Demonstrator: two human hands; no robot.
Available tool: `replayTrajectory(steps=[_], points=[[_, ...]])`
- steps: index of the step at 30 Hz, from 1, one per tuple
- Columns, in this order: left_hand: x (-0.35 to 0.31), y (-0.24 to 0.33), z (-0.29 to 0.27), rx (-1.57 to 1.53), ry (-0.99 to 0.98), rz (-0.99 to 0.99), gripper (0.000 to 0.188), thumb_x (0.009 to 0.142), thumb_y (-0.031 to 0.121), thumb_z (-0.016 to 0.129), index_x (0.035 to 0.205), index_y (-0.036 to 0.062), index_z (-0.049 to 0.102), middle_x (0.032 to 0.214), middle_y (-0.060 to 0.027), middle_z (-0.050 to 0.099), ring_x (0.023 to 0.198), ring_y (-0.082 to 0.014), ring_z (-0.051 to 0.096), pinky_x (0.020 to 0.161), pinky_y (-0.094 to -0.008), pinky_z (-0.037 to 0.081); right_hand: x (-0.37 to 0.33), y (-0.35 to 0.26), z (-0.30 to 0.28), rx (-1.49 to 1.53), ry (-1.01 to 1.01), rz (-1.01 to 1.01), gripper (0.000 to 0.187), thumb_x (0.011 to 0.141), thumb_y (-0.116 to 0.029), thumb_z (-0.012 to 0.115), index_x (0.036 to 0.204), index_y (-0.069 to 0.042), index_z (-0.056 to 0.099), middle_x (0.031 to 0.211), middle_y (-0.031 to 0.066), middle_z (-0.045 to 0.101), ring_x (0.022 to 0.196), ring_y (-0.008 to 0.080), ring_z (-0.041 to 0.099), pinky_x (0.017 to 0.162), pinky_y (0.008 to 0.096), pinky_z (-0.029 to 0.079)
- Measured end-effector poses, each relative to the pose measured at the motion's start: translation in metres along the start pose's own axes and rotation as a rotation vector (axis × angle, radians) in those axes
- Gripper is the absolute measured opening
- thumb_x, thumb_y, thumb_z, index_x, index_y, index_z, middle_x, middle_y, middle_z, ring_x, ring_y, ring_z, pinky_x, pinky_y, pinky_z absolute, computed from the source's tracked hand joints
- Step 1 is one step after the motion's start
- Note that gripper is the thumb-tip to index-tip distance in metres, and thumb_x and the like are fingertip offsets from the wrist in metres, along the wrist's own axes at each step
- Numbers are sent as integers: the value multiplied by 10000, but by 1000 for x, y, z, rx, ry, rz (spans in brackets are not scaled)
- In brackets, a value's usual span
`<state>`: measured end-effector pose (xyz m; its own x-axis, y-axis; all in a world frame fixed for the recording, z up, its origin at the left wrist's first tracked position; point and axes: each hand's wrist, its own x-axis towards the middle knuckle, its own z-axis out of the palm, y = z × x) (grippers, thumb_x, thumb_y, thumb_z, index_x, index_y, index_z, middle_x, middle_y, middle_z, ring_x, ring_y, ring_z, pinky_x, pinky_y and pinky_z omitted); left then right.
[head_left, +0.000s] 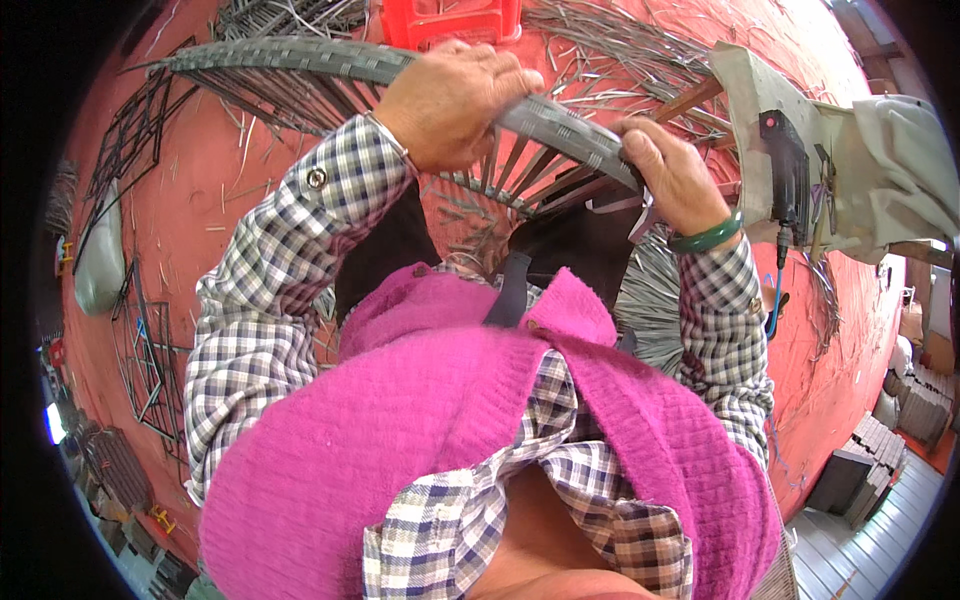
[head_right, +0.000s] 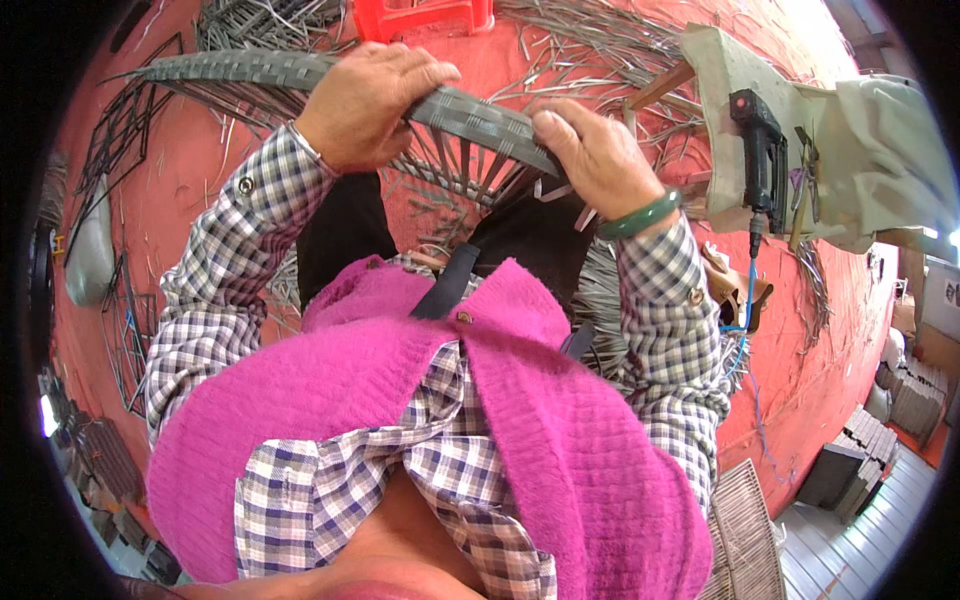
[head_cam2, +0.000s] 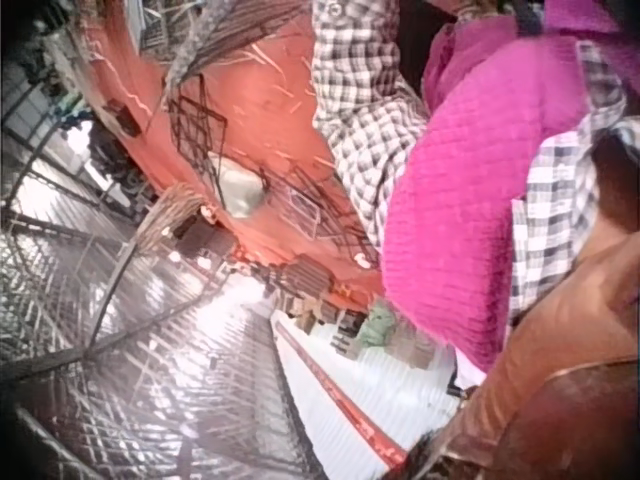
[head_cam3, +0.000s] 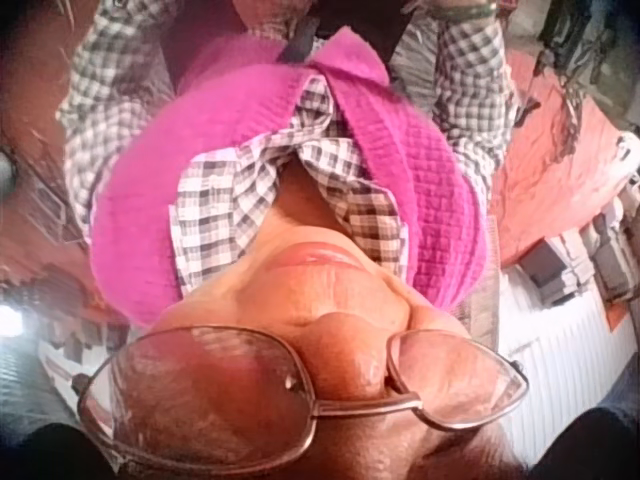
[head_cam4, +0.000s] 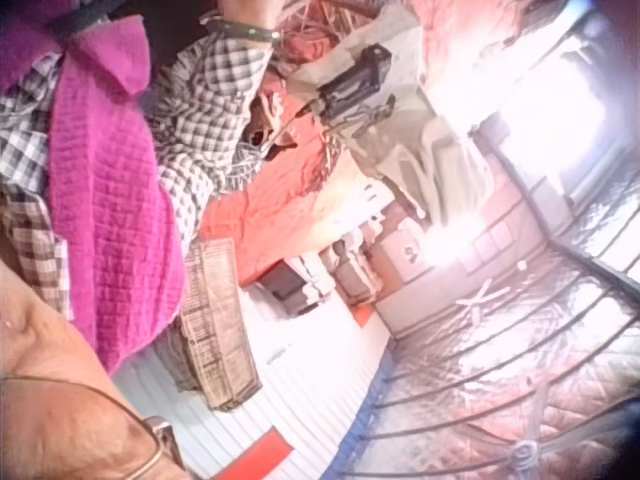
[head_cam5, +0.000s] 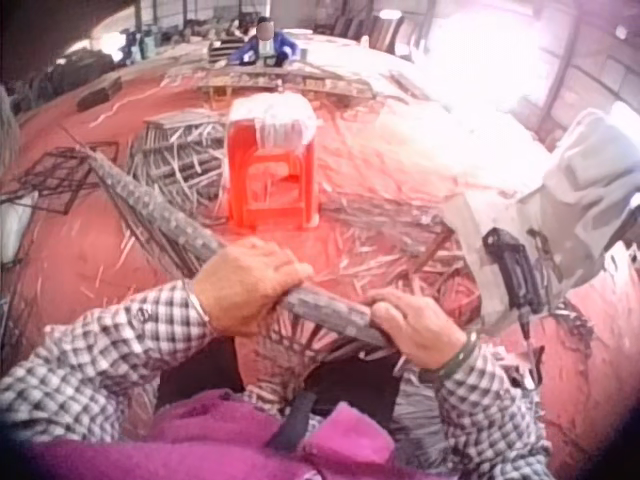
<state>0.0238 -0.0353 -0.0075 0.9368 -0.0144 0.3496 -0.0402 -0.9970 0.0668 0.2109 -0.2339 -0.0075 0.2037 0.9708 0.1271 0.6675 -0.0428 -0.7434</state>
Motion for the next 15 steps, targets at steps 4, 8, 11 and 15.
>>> replayTrajectory(steps=[4,8,11,15], points=[[16,29,15,-189,59,43,519,667,229,663,1135,57,521,1001,-88,588,936,-268,573,822,-388,427,-23,3,-7,-15,28,180,302,929,-266,455,939,8,581,749,190,573,739,381,560,660,400,437],[39,60,31,-210,167,37,513,648,545,640,793,61,549,777,-102,586,735,-289,603,627,-397,469,-28,11,10,-19,238,75,212,903,-187,472,888,17,524,747,189,516,664,292,529,614,374,414],[47,74,41,-150,212,10,520,636,549,621,813,64,558,803,-76,582,779,-251,587,666,-382,454,-34,20,21,-45,432,39,178,887,-130,481,788,15,516,617,143,449,536,208,447,531,339,394],[59,88,56,-102,324,113,521,638,526,604,832,45,561,797,-64,562,778,-210,558,674,-333,431,-49,36,16,-19,515,57,269,922,-187,419,762,17,491,593,161,462,507,236,442,502,390,353]])
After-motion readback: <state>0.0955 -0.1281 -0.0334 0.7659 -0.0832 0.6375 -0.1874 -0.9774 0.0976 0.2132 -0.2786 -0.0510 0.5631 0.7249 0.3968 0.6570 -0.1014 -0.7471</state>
